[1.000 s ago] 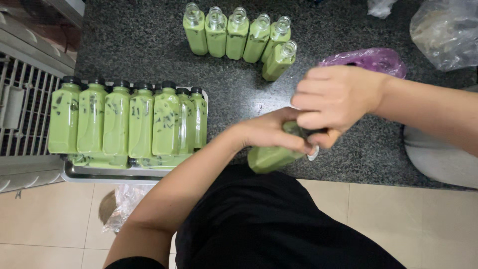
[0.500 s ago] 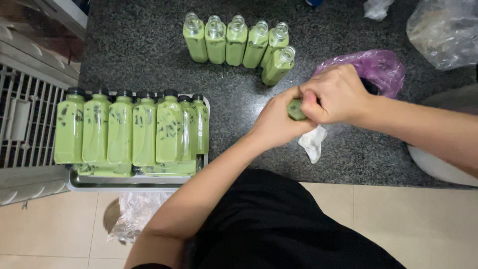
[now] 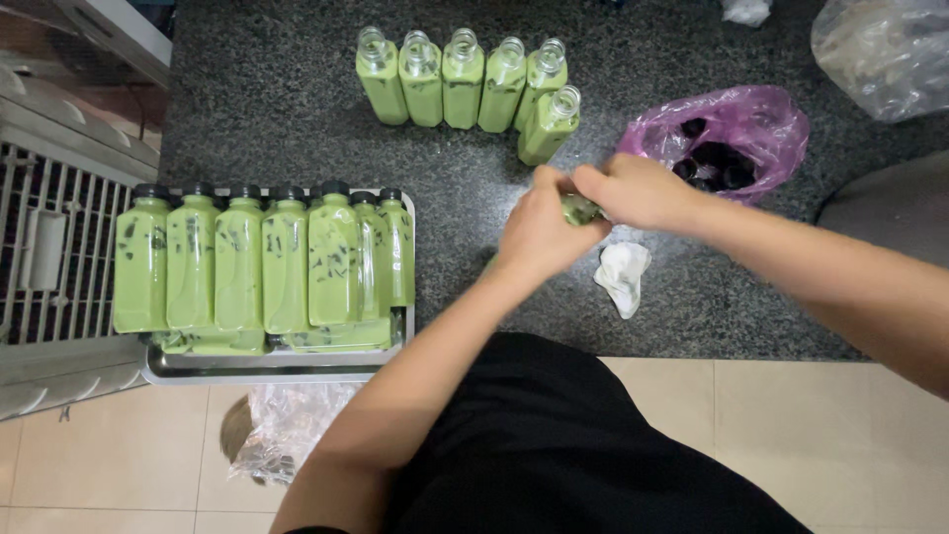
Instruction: The person wipes the exterior of plastic bottles containing green liquid, reaches into a bag to retrieve black caps, and screws the caps onto the bottles by hand.
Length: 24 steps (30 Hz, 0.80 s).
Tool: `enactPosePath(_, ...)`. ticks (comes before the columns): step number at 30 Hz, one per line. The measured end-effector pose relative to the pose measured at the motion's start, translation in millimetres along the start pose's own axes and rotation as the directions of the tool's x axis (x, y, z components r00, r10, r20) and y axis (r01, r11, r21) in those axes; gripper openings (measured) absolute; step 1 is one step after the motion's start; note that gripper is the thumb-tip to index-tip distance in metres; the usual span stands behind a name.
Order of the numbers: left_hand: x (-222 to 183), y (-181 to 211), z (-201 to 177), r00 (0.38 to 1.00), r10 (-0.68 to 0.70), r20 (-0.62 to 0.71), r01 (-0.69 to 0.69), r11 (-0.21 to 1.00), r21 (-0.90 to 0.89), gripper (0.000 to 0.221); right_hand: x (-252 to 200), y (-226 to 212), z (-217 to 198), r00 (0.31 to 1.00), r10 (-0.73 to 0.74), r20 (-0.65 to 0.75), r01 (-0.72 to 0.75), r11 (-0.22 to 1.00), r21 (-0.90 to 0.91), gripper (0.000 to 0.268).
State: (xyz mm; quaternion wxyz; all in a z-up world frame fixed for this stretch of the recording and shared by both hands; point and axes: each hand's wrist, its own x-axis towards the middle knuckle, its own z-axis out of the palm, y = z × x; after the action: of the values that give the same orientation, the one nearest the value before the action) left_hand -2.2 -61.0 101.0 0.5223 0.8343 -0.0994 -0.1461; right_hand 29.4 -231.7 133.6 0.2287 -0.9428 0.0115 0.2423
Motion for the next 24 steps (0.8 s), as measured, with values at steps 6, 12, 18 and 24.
enactPosePath(6, -3, -11, -29, 0.917, -0.085, 0.389, 0.277, 0.838, -0.47, 0.072, -34, -15, -29, 0.882, -0.465, -0.073, 0.458, 0.884, -0.096, 0.057)
enactPosePath(12, -15, -1, -39, 0.772, 0.168, 0.613, 0.362, 0.676, -0.642, 0.064, -44, -38, -59, 0.265, -0.964, -0.013, 0.896, 0.251, -0.367, 0.043)
enactPosePath(18, -25, 16, -47, 0.654, 0.297, 0.696, 0.477, 0.553, -0.683, 0.065, -46, -40, -61, 0.266, -0.964, 0.008, 0.922, 0.252, -0.294, 0.029)
enactPosePath(24, -25, 26, -61, 0.829, 0.283, 0.483, -0.076, 0.911, -0.405, 0.069, -56, -29, -66, 0.597, -0.798, -0.083, 0.745, 0.591, -0.31, 0.025)
